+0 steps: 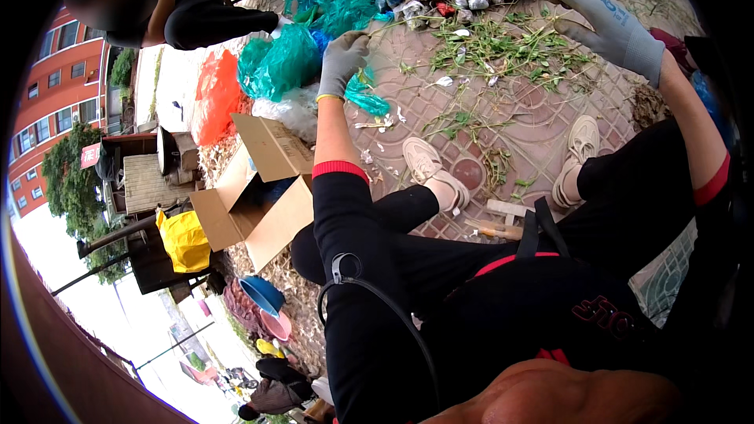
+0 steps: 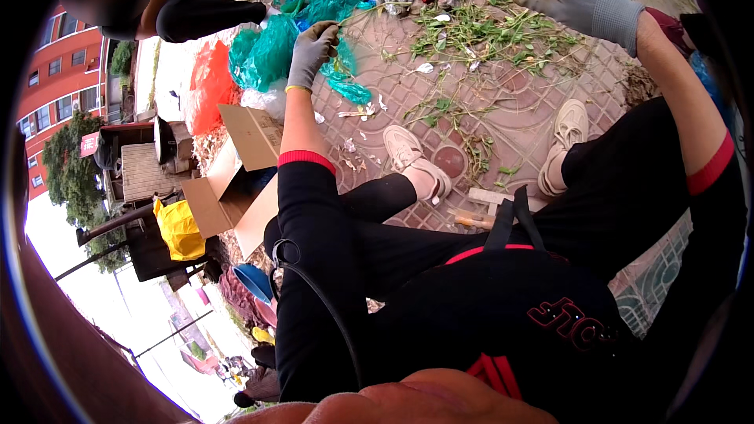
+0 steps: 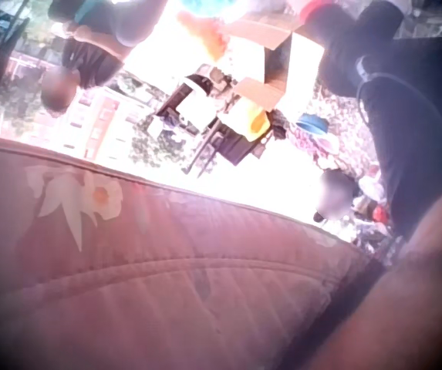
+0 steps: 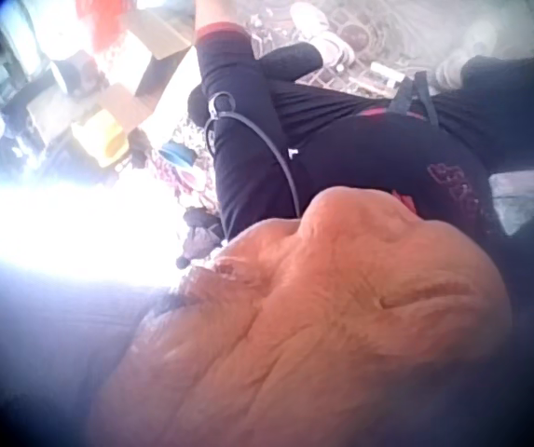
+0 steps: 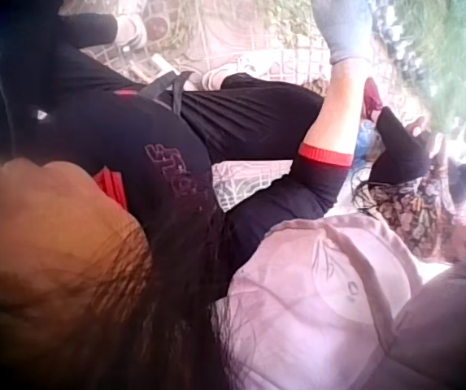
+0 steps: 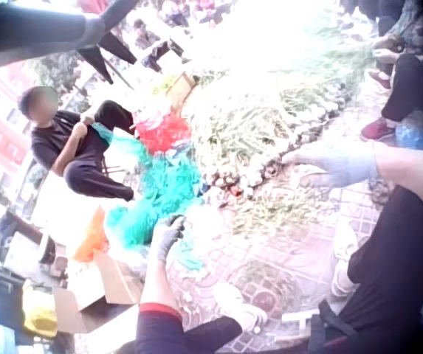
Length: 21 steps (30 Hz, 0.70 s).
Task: The person sits on the ground outdoors, wearing gloves, and cleans garlic bulbs by hand. They remove the dry outer skins and trim the roots and stems, placing the cleaned bulbs into a green mesh bag.
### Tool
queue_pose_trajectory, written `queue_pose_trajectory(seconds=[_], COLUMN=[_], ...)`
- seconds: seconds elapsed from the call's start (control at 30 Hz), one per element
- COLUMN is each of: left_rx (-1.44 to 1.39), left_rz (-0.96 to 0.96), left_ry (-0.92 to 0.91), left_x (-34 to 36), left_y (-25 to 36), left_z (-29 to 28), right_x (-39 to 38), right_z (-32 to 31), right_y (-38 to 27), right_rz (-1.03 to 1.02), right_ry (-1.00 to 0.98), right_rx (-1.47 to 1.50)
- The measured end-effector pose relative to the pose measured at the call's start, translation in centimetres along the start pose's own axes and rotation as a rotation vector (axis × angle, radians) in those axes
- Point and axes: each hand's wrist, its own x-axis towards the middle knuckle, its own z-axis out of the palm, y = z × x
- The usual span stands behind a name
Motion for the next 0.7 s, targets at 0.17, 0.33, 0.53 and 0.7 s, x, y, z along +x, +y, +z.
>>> queue_pose_trajectory(seconds=[0.17,0.33,0.53,0.7], left_rx=[-0.027,0.012,0.639,0.465], left_rz=[0.28,0.681,0.748,0.124], left_ry=[-0.215,-0.128,0.034,-0.105], left_x=[-3.2,-5.1,-4.9,-1.2], left_y=[8.9,12.8,9.1,-4.7], left_z=[5.3,9.7,8.7,4.5], right_x=[2.2,1.7,2.0,1.0], right_z=[2.5,3.9,-1.5,-3.5], right_y=[-0.8,-2.3,-4.2,-1.3], right_rz=[0.0,0.118,0.301,0.459], right_ry=[0.125,-0.13,-0.397,0.229], right_rx=[0.084,0.348,1.062,1.454])
